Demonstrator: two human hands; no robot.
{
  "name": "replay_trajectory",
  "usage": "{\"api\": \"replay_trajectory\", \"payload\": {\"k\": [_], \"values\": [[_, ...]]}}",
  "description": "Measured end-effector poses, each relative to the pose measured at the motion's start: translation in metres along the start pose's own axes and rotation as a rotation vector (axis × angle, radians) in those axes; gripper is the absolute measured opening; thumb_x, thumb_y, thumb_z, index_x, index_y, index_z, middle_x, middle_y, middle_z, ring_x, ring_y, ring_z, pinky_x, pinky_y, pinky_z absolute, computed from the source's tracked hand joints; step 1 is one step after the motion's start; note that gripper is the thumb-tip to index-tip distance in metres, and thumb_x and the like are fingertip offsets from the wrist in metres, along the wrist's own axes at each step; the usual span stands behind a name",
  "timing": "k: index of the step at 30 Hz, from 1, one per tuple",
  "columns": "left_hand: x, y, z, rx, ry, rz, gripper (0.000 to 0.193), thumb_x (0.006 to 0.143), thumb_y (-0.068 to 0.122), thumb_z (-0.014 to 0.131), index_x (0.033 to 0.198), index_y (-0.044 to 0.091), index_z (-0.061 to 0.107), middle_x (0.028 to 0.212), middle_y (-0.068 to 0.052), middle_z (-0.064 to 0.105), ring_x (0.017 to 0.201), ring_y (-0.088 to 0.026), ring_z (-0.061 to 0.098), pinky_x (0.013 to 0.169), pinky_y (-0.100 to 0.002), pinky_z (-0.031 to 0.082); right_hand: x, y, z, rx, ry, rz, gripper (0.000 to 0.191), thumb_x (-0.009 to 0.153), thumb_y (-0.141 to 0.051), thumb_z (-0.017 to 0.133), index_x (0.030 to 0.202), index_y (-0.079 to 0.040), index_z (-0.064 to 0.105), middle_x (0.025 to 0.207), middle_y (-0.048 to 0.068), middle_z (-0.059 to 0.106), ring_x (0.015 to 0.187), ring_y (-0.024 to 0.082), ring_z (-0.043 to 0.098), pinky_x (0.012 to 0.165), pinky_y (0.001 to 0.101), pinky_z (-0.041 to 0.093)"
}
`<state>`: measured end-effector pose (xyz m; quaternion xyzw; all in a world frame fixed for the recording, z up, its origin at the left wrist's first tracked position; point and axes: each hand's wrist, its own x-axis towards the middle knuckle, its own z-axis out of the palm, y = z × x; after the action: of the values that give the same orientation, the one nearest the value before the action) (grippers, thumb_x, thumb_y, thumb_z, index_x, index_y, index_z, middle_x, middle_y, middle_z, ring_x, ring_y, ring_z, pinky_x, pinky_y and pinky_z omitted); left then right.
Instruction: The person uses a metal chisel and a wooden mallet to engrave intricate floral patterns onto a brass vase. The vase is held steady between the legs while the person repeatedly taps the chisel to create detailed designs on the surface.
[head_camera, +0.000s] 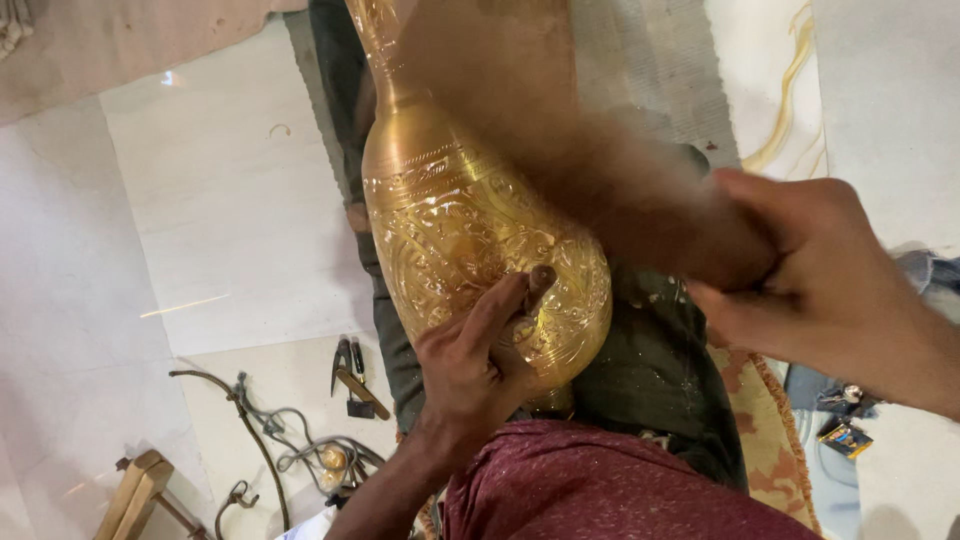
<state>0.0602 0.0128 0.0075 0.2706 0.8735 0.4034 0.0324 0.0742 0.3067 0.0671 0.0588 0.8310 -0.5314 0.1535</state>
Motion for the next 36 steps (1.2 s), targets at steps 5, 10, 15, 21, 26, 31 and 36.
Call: {"api": "replay_trajectory", "payload": {"k": [5, 10, 15, 21, 26, 31, 36], "values": [[0.003, 0.006, -0.003, -0.010, 0.016, -0.004, 0.059, 0.075, 0.001, 0.070, 0.133, 0.004, 0.062, 0.102, -0.011, 0.079, 0.080, -0.018, 0.078, 0.066, -0.031, 0.066, 0.004, -0.015, 0.008, -0.323, 0.049, 0.034, 0.026, 0.075, -0.017, 0.079, 0.096, -0.014, 0.065, 0.063, -0.001, 0.064, 0.049, 0.014, 0.062, 0.044, 0.0310, 0.046], [-0.002, 0.002, 0.000, 0.044, 0.018, 0.002, 0.051, 0.077, -0.003, 0.063, 0.128, 0.004, 0.062, 0.099, -0.011, 0.077, 0.083, -0.019, 0.078, 0.069, -0.032, 0.067, 0.011, -0.018, 0.008, -0.773, -0.006, -0.092, 0.035, 0.059, -0.018, 0.083, 0.089, -0.015, 0.064, 0.062, -0.003, 0.063, 0.056, 0.015, 0.065, 0.051, 0.0336, 0.047], [-0.008, -0.004, 0.010, 0.023, 0.050, -0.004, 0.053, 0.082, -0.007, 0.061, 0.135, -0.001, 0.060, 0.104, -0.015, 0.079, 0.073, -0.018, 0.077, 0.056, -0.029, 0.064, 0.007, -0.006, 0.005, -0.098, -0.042, 0.045, 0.027, 0.070, -0.003, 0.077, 0.090, -0.010, 0.061, 0.059, 0.003, 0.059, 0.049, 0.015, 0.061, 0.042, 0.0326, 0.049], [-0.004, -0.009, 0.007, 0.004, 0.008, -0.025, 0.059, 0.078, -0.008, 0.063, 0.134, 0.008, 0.065, 0.114, -0.015, 0.080, 0.074, -0.017, 0.079, 0.059, -0.028, 0.066, 0.007, 0.012, 0.006, -0.016, 0.028, 0.067, 0.022, 0.072, -0.010, 0.076, 0.091, -0.009, 0.065, 0.063, 0.003, 0.061, 0.052, 0.017, 0.064, 0.046, 0.0335, 0.054], [-0.004, -0.006, 0.003, 0.056, 0.010, 0.021, 0.066, 0.073, -0.006, 0.063, 0.139, 0.006, 0.061, 0.112, -0.014, 0.079, 0.078, -0.019, 0.079, 0.063, -0.031, 0.065, 0.005, 0.014, 0.006, -0.476, 0.054, 0.060, 0.037, 0.063, -0.015, 0.081, 0.098, -0.015, 0.069, 0.059, 0.001, 0.066, 0.054, 0.018, 0.065, 0.053, 0.0357, 0.053], [-0.007, -0.007, 0.008, 0.044, 0.019, -0.009, 0.058, 0.078, -0.005, 0.067, 0.135, 0.003, 0.062, 0.109, -0.016, 0.078, 0.080, -0.020, 0.079, 0.061, -0.030, 0.066, 0.005, -0.004, 0.012, -0.242, 0.080, 0.063, 0.044, 0.074, -0.022, 0.078, 0.116, -0.017, 0.065, 0.065, 0.001, 0.069, 0.053, 0.019, 0.066, 0.046, 0.0369, 0.052], [-0.010, -0.007, 0.009, 0.012, 0.067, 0.065, 0.061, 0.076, 0.003, 0.075, 0.135, -0.003, 0.059, 0.108, -0.018, 0.077, 0.087, -0.023, 0.078, 0.068, -0.033, 0.068, 0.012, -0.024, 0.012, 0.065, 0.169, 0.086, 0.024, 0.083, -0.028, 0.078, 0.102, -0.018, 0.068, 0.063, 0.004, 0.061, 0.044, 0.022, 0.062, 0.046, 0.0383, 0.044]]}}
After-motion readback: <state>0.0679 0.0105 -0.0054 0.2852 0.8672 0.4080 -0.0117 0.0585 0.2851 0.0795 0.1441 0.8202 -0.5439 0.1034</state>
